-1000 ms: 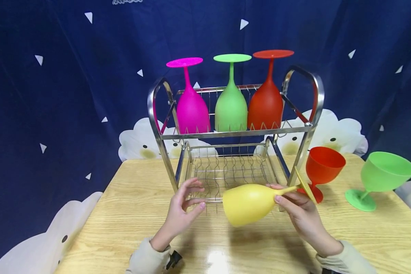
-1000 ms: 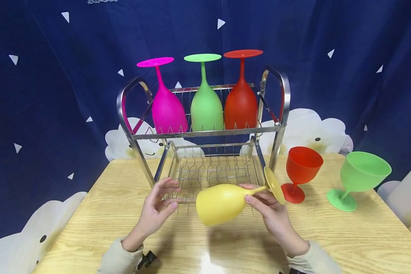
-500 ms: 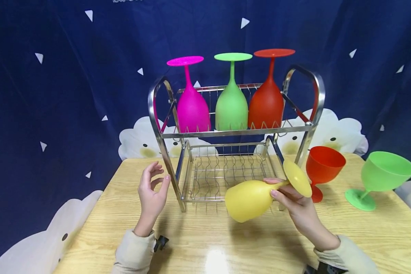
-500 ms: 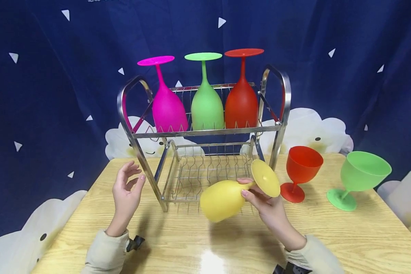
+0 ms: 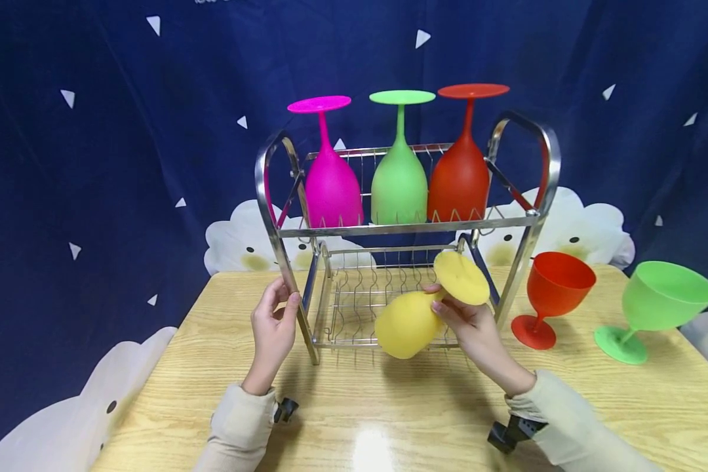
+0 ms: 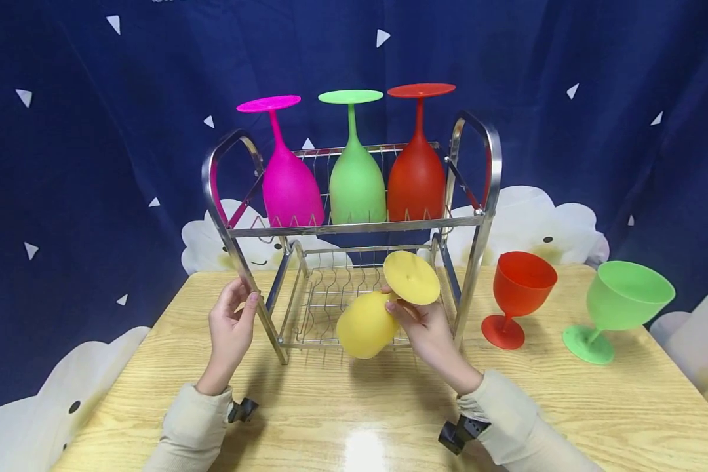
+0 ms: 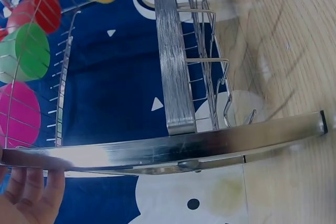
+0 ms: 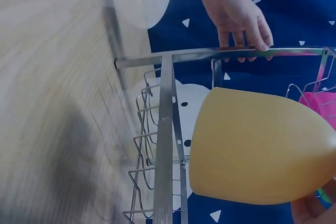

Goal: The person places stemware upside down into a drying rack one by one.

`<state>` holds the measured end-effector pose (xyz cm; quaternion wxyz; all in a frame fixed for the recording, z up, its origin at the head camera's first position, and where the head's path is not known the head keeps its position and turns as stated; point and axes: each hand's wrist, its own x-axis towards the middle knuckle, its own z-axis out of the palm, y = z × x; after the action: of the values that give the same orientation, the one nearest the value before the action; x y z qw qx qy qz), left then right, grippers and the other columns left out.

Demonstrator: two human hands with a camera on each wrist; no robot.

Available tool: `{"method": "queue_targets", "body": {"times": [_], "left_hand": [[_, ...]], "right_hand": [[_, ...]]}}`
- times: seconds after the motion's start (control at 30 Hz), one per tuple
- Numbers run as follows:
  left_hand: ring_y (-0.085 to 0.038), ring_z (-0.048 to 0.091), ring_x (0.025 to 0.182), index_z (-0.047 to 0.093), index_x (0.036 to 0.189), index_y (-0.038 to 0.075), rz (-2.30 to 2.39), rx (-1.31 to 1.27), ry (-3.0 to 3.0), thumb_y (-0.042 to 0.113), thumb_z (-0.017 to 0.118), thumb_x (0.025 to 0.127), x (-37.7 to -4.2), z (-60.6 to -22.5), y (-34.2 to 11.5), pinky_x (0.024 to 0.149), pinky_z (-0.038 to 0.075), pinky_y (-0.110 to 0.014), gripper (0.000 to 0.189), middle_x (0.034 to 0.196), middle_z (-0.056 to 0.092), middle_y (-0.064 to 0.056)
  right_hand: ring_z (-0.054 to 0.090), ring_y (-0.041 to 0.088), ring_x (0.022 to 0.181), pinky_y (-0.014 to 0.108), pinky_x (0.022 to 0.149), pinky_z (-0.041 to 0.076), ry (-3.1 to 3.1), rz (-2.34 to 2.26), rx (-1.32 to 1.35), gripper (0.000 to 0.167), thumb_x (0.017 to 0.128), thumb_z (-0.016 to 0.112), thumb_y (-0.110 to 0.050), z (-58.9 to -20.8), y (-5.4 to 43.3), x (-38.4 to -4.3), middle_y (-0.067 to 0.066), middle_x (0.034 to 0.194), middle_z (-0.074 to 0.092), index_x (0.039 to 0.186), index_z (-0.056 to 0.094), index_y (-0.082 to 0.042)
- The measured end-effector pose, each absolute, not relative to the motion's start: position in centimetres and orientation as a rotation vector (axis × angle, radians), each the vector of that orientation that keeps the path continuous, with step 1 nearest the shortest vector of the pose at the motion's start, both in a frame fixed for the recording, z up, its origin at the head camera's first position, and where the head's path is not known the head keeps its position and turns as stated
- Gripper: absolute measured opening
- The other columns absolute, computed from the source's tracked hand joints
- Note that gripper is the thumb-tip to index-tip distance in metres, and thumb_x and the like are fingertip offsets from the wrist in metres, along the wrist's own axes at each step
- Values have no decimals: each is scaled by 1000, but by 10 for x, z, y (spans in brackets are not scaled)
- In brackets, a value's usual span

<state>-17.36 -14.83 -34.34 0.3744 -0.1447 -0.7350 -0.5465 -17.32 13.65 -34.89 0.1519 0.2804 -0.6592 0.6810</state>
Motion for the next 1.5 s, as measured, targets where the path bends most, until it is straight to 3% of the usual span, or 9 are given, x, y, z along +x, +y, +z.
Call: {"method": "queue_targets", "body": {"times": [0.13,0.23,0.37,0.57,0.87,1.13,1.4,1.5], "left_hand": [[-8,56,74,54,102,-15,-1396,-379,-1881,-11,55,84,-174,-343,-149,53,49,-16,18,80,59,-24],[-8,56,72,54,101,-15,-1388,-377,-1886,-12,56,83,-174,-342,-150,51,50,-18,18,79,59,-24],[-8,55,69,55,100,-14,-1374,-386,-1881,-14,57,81,-176,-344,-152,48,50,-20,19,77,59,-23],[-7,51,65,55,103,-10,-1385,-409,-1873,-10,58,82,-189,-362,-160,45,44,-13,20,71,55,-17],[-4,50,66,56,102,-3,-1420,-447,-1825,2,58,86,-193,-373,-161,46,46,-13,17,70,54,-5],[-4,49,66,52,100,-14,-1378,-402,-1897,-13,55,83,-177,-351,-151,46,45,-13,18,69,52,-18],[-5,47,63,53,98,-14,-1342,-402,-1899,-16,56,80,-175,-345,-149,43,41,-11,18,67,53,-18],[-6,47,62,53,97,-14,-1340,-406,-1896,-16,56,80,-175,-345,-149,42,41,-11,17,67,53,-18]], "right_hand": [[56,10,101,19,85,47,-1923,1885,793,28,86,53,9,-348,126,-185,-3,103,62,106,60,-8],[55,8,101,20,86,46,-1957,1782,799,26,84,55,11,-348,116,-194,-5,102,61,107,58,-2],[54,13,103,28,89,46,-2036,1631,802,25,83,58,8,-349,101,-204,6,103,61,108,55,7],[54,30,106,43,90,46,-2172,1585,801,29,85,60,0,-354,78,-220,18,109,60,113,55,5],[58,29,98,37,84,50,-2304,1499,754,20,83,62,0,-368,48,-240,17,101,64,102,62,5],[60,28,94,37,78,52,-2355,1445,702,16,84,62,-4,-374,30,-252,16,98,65,99,65,2],[62,27,90,36,77,52,-2291,1331,775,16,83,64,-5,-376,17,-256,16,96,66,95,66,3],[61,27,92,37,79,52,-2306,1371,778,22,82,65,-6,-379,17,-255,16,99,65,101,65,4]]}}
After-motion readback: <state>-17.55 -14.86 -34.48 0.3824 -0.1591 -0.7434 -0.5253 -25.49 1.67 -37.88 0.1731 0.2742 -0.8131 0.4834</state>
